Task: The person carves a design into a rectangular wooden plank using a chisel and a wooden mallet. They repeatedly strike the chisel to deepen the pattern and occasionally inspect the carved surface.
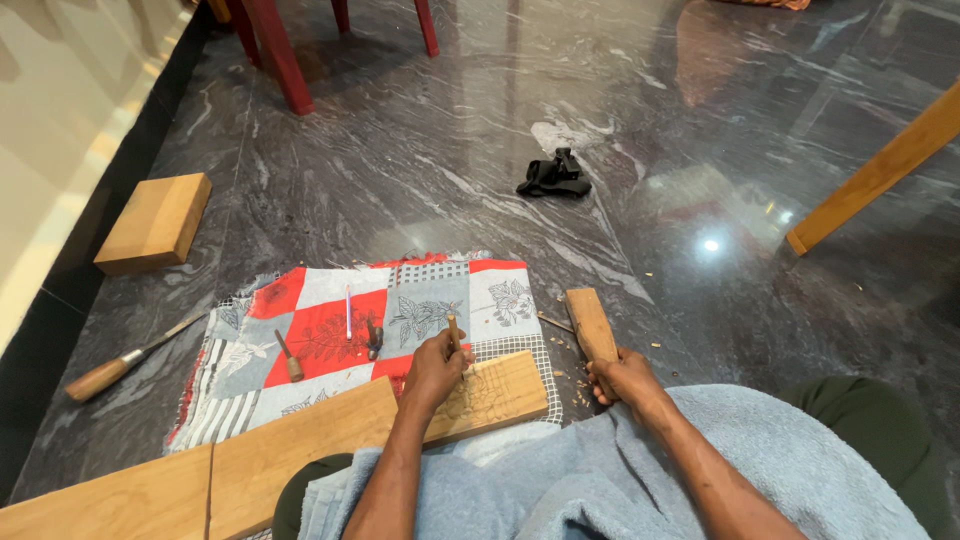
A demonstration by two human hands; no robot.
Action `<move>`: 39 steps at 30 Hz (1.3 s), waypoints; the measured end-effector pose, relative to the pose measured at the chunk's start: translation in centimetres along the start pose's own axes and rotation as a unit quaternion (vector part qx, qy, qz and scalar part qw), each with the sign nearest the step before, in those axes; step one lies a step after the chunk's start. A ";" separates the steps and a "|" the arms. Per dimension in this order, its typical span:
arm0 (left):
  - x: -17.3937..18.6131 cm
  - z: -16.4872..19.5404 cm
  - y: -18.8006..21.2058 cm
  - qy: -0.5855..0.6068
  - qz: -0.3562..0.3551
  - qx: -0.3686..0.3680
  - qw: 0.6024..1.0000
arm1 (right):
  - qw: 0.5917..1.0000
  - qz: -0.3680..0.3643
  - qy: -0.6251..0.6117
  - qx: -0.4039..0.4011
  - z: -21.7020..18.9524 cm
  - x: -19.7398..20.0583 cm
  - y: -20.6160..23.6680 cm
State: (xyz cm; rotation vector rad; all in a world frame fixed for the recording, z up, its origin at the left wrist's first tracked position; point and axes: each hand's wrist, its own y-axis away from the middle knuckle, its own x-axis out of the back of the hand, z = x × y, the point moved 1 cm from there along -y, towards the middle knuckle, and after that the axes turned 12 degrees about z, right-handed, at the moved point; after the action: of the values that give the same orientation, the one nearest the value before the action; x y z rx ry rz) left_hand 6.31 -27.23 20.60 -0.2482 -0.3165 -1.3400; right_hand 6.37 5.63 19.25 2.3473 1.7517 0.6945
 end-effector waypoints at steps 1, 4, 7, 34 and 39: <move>0.0 0.0 0.0 -0.005 0.000 0.004 1.000 | 1.000 -0.001 0.000 0.000 0.1 0.0 0.0; 0.2 -0.2 0.1 -0.018 0.001 0.006 1.000 | 1.000 -0.003 -0.001 0.003 0.5 -0.1 -0.2; 0.2 -0.4 0.0 -0.030 0.005 -0.010 0.999 | 1.000 -0.011 -0.001 0.018 1.0 -0.3 -0.8; -0.1 -0.7 0.8 -0.204 -0.034 -0.079 0.975 | 0.938 0.121 0.310 0.095 1.0 0.0 -1.7; -0.5 -1.8 0.3 -0.221 -0.040 -0.063 0.973 | 0.933 0.106 0.327 0.102 0.9 -0.3 -1.4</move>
State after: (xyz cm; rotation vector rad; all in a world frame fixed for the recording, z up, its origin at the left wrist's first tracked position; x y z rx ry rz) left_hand 6.69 -27.32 18.76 -0.6491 -0.6207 -1.3790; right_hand 5.44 5.93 17.81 2.6709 1.8722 1.5491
